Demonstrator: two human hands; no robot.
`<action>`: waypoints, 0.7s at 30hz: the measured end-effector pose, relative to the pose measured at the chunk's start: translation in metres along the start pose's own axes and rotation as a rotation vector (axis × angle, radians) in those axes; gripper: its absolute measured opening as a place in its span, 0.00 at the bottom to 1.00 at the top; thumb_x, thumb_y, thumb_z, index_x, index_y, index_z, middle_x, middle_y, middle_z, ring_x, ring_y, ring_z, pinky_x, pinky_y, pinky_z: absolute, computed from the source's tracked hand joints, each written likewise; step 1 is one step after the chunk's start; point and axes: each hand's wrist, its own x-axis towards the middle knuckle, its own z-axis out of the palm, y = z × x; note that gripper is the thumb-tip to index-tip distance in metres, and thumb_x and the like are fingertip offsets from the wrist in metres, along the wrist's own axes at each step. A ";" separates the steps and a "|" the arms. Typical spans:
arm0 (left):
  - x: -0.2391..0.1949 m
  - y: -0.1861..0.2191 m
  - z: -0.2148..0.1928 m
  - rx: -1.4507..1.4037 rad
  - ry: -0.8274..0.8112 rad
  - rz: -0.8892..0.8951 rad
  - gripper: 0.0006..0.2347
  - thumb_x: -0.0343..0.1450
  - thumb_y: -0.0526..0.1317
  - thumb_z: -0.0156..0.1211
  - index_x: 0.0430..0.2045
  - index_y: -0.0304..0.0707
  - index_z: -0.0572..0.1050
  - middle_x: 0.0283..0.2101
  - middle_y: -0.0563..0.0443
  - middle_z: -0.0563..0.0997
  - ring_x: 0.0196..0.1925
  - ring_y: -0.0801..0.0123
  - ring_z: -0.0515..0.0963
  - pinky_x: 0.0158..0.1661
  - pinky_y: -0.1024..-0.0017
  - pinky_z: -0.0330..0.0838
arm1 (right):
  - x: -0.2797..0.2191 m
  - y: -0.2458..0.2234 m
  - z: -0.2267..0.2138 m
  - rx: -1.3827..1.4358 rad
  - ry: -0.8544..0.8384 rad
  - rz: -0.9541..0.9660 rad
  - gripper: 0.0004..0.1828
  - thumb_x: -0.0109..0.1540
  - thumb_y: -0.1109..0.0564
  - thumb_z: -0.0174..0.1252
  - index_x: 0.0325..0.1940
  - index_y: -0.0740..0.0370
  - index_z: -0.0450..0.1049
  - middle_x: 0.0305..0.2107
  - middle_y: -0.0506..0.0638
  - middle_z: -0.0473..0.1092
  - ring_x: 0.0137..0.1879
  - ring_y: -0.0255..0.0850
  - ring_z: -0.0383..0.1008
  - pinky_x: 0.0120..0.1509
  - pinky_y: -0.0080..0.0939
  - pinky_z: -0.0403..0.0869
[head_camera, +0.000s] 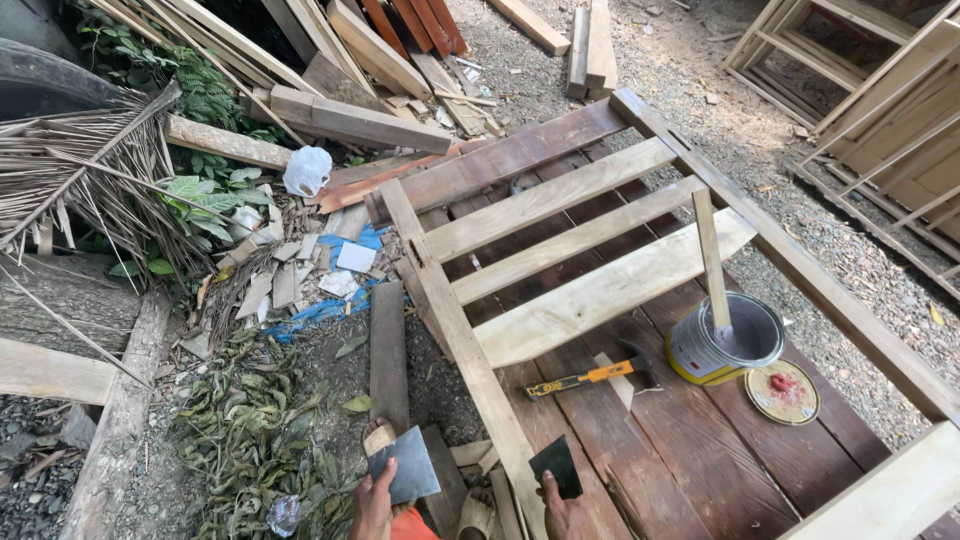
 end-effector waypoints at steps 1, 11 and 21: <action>-0.001 -0.001 -0.003 -0.003 0.000 0.006 0.14 0.70 0.46 0.63 0.45 0.38 0.76 0.39 0.46 0.81 0.35 0.60 0.81 0.28 0.59 0.78 | -0.002 0.002 0.001 -0.041 -0.005 -0.021 0.28 0.59 0.52 0.68 0.56 0.76 0.74 0.37 0.65 0.81 0.41 0.53 0.83 0.47 0.50 0.78; -0.007 -0.007 -0.006 -0.006 0.041 -0.016 0.14 0.70 0.44 0.63 0.48 0.40 0.76 0.41 0.48 0.80 0.36 0.61 0.81 0.29 0.60 0.77 | -0.005 0.008 0.005 -0.101 -0.135 -0.167 0.28 0.61 0.44 0.63 0.51 0.74 0.80 0.38 0.61 0.83 0.44 0.46 0.83 0.52 0.45 0.75; -0.021 0.006 -0.008 -0.002 0.000 -0.002 0.15 0.71 0.46 0.62 0.47 0.36 0.75 0.41 0.48 0.81 0.38 0.62 0.81 0.33 0.59 0.78 | -0.005 0.011 0.003 -0.163 -0.068 -0.104 0.25 0.63 0.46 0.63 0.45 0.75 0.81 0.33 0.61 0.82 0.41 0.47 0.80 0.49 0.45 0.74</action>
